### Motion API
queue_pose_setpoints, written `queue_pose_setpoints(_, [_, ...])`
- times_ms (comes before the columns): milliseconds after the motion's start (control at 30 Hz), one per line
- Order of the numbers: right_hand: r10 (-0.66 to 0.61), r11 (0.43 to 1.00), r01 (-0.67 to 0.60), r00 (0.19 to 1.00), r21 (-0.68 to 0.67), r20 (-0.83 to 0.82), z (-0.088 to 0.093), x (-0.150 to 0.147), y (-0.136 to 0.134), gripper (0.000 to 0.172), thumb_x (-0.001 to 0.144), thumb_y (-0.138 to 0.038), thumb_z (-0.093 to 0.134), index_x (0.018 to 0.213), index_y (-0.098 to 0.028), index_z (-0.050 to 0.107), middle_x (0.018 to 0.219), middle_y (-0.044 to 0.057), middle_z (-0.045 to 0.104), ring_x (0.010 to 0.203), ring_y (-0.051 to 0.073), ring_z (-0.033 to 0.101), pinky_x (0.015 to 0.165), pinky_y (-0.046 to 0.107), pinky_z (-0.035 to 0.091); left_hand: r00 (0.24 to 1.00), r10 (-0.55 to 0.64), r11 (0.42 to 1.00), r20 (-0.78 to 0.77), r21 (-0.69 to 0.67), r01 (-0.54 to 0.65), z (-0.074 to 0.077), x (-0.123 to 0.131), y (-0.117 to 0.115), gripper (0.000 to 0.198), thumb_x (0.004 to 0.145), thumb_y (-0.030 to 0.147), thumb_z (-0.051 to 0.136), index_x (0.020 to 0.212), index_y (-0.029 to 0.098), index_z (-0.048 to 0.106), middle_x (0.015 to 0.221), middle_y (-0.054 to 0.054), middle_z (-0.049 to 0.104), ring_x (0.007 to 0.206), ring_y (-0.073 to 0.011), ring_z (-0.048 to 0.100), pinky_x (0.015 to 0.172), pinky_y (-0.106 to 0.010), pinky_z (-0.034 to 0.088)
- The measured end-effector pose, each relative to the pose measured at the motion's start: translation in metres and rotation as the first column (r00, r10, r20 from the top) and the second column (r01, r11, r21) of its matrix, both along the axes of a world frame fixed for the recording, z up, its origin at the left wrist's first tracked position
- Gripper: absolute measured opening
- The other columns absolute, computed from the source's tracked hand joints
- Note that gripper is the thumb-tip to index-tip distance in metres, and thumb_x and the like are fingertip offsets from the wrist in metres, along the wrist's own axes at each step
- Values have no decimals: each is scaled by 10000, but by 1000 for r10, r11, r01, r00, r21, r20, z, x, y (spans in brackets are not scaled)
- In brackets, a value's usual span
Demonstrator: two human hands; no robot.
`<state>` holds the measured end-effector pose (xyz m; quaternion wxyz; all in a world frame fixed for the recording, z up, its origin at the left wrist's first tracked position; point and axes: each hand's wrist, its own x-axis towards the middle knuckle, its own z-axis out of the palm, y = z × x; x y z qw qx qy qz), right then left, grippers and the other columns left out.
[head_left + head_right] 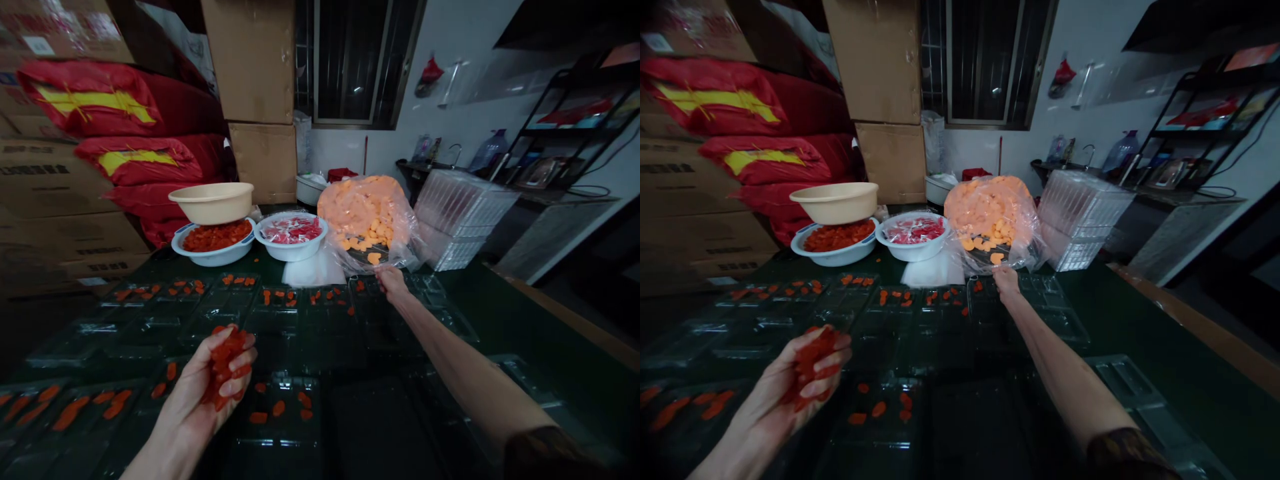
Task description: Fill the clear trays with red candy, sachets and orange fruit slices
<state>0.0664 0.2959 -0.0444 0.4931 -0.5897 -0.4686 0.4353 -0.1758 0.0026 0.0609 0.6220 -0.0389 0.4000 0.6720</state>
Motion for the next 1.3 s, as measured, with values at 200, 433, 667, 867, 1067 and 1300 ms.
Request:
queue_pose_setpoints(200, [-44,994,64,975,85,-216,-2,-6,-1,65,773,-66,519,765,-129,534,607,-44,534,528,58,537,454,132,401,999,-44,999,27,9,44,-6,6,3,230,831,230,428,675,90,523,520,42,298,354,-29,285,252,-115,229])
queue_pose_setpoints(433, [-22,990,69,936,122,-351,2,-7,-5,96,674,-72,525,713,-160,521,602,-19,595,584,106,611,504,168,462,988,-136,991,73,15,135,-12,26,11,237,840,272,432,658,126,477,512,43,312,349,-19,243,273,-108,205])
queue_pose_setpoints(667, [-158,980,182,959,84,-237,4,19,-4,155,800,-97,554,651,-111,513,539,-64,490,416,43,441,405,146,364,979,-177,984,99,30,175,-8,49,17,226,841,258,429,652,138,455,536,33,355,356,-18,255,275,-103,176])
queue_pose_setpoints(867, [-105,989,128,962,75,-251,7,29,0,128,778,-103,590,669,-112,523,589,-47,532,521,73,514,500,181,414,964,-255,966,74,72,250,-13,62,27,199,796,290,508,683,129,478,544,29,384,362,-15,264,280,-107,199])
queue_pose_setpoints(1067, [-85,991,116,936,71,-340,31,12,-28,24,691,-141,582,697,-153,563,690,-25,605,726,118,571,642,194,426,953,-297,951,59,107,290,-4,80,50,204,778,294,514,668,139,439,517,48,359,360,-17,285,290,-109,178])
queue_pose_setpoints(1300, [87,772,-580,502,-260,-861,71,-38,-175,336,852,-464,355,837,-206,569,717,25,619,626,180,594,580,324,466,853,80,941,-515,322,106,-7,112,68,170,678,255,632,767,184,506,569,35,498,432,-83,454,380,-184,312])
